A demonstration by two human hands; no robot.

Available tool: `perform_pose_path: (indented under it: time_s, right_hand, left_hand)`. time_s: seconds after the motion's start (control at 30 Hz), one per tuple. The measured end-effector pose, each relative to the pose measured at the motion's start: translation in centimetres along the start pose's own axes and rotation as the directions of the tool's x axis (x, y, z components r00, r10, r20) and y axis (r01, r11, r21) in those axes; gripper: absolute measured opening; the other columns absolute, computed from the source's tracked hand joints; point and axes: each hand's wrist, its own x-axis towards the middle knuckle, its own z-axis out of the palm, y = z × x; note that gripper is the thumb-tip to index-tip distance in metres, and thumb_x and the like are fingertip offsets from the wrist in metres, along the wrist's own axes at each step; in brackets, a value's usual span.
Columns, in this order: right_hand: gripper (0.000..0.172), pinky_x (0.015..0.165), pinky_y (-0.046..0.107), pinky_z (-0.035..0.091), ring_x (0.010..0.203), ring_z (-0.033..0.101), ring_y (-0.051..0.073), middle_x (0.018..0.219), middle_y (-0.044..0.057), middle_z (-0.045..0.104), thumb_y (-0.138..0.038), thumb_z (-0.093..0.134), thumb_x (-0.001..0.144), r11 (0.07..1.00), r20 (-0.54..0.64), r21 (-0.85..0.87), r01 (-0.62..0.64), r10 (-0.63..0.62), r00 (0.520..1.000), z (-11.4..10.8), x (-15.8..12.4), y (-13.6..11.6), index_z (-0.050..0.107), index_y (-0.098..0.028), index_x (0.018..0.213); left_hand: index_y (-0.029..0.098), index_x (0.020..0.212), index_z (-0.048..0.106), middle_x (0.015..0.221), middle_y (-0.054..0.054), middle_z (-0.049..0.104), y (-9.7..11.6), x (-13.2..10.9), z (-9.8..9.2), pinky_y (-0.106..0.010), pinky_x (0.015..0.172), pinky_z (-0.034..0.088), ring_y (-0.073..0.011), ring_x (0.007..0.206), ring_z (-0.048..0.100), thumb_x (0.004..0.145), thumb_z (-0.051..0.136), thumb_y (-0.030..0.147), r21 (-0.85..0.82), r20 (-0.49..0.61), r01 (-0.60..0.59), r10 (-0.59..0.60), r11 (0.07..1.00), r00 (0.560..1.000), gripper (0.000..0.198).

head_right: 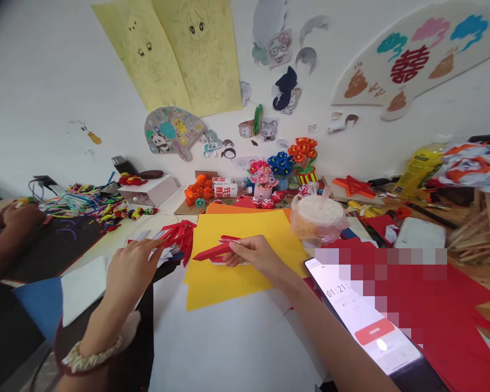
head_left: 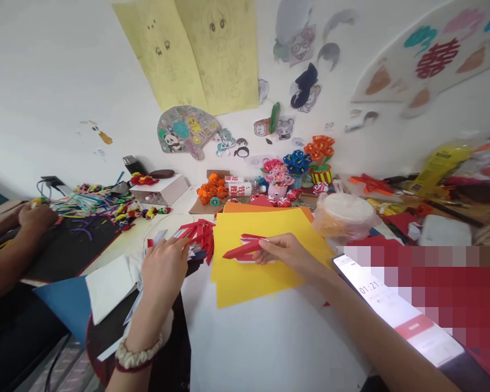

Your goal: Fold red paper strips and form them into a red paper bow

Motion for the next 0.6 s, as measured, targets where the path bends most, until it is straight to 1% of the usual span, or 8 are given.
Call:
perform_pose_path:
  time_s: [0.07, 0.17, 0.27, 0.33, 0.47, 0.6]
  right_hand:
    - [0.047, 0.074, 0.037, 0.055, 0.071, 0.07, 0.02, 0.077, 0.012, 0.074, -0.057, 0.064, 0.076, 1.0, -0.003, 0.008, -0.001, 0.001, 1.0, 0.0, 0.1, 0.2, 0.074, -0.011, 0.075]
    - [0.049, 0.074, 0.036, 0.055, 0.071, 0.07, 0.02, 0.078, 0.012, 0.074, -0.058, 0.064, 0.076, 1.0, 0.007, 0.01, 0.007, -0.007, 1.0, 0.0, 0.1, 0.4, 0.074, -0.011, 0.077]
    - [0.05, 0.074, 0.037, 0.054, 0.071, 0.07, 0.021, 0.078, 0.013, 0.074, -0.06, 0.063, 0.075, 1.0, 0.003, 0.013, 0.0, 0.0, 1.0, 0.0, 0.1, 0.5, 0.074, -0.011, 0.077]
    - [0.05, 0.074, 0.038, 0.054, 0.071, 0.07, 0.021, 0.078, 0.013, 0.073, -0.06, 0.063, 0.075, 1.0, 0.0, 0.014, -0.005, 0.005, 1.0, -0.1, 0.1, 0.5, 0.074, -0.011, 0.077]
    - [0.05, 0.076, 0.039, 0.054, 0.073, 0.07, 0.022, 0.079, 0.013, 0.073, -0.06, 0.063, 0.075, 1.0, 0.015, 0.005, -0.004, 0.004, 1.0, -0.1, 0.1, 0.4, 0.074, -0.011, 0.078]
    - [0.05, 0.077, 0.039, 0.053, 0.074, 0.07, 0.023, 0.079, 0.013, 0.074, -0.06, 0.061, 0.077, 1.0, 0.033, -0.007, 0.007, -0.007, 0.999, -0.2, 0.1, 0.4, 0.074, -0.011, 0.078]
  left_hand:
    - [0.018, 0.104, 0.069, 0.1, -0.011, 0.07, -1.7, 0.3, 0.6, -0.042, 0.076, 0.044, -0.0307, 0.095, 0.062, 0.088, 0.042, 0.021, 0.041, 0.091, -0.011, 0.007, 0.999, 0.996, 0.032]
    - [0.018, 0.103, 0.068, 0.101, -0.013, 0.069, -3.2, 0.4, 1.8, -0.042, 0.076, 0.045, -0.0317, 0.098, 0.06, 0.084, 0.044, 0.018, 0.051, 0.131, -0.085, 0.078, 0.995, 0.988, 0.03]
    - [0.018, 0.096, 0.069, 0.097, -0.013, 0.068, -3.7, 0.5, 2.7, -0.043, 0.075, 0.044, -0.0322, 0.096, 0.059, 0.085, 0.043, 0.018, 0.035, 0.125, -0.205, 0.199, 0.978, 0.972, 0.028]
    - [0.018, 0.092, 0.069, 0.092, -0.013, 0.069, -3.9, 0.7, 3.0, -0.044, 0.075, 0.043, -0.0322, 0.094, 0.058, 0.085, 0.044, 0.018, 0.036, 0.111, -0.252, 0.247, 0.967, 0.963, 0.025]
    - [0.018, 0.093, 0.067, 0.094, -0.013, 0.068, -4.1, 1.1, 3.3, -0.044, 0.075, 0.041, -0.0327, 0.095, 0.057, 0.084, 0.049, 0.022, 0.075, 0.094, -0.296, 0.289, 0.952, 0.953, 0.02]
    - [0.018, 0.088, 0.065, 0.095, -0.012, 0.067, -4.2, 1.3, 3.2, -0.041, 0.075, 0.039, -0.0318, 0.095, 0.056, 0.084, 0.051, 0.023, 0.121, 0.091, -0.316, 0.307, 0.941, 0.948, 0.015]
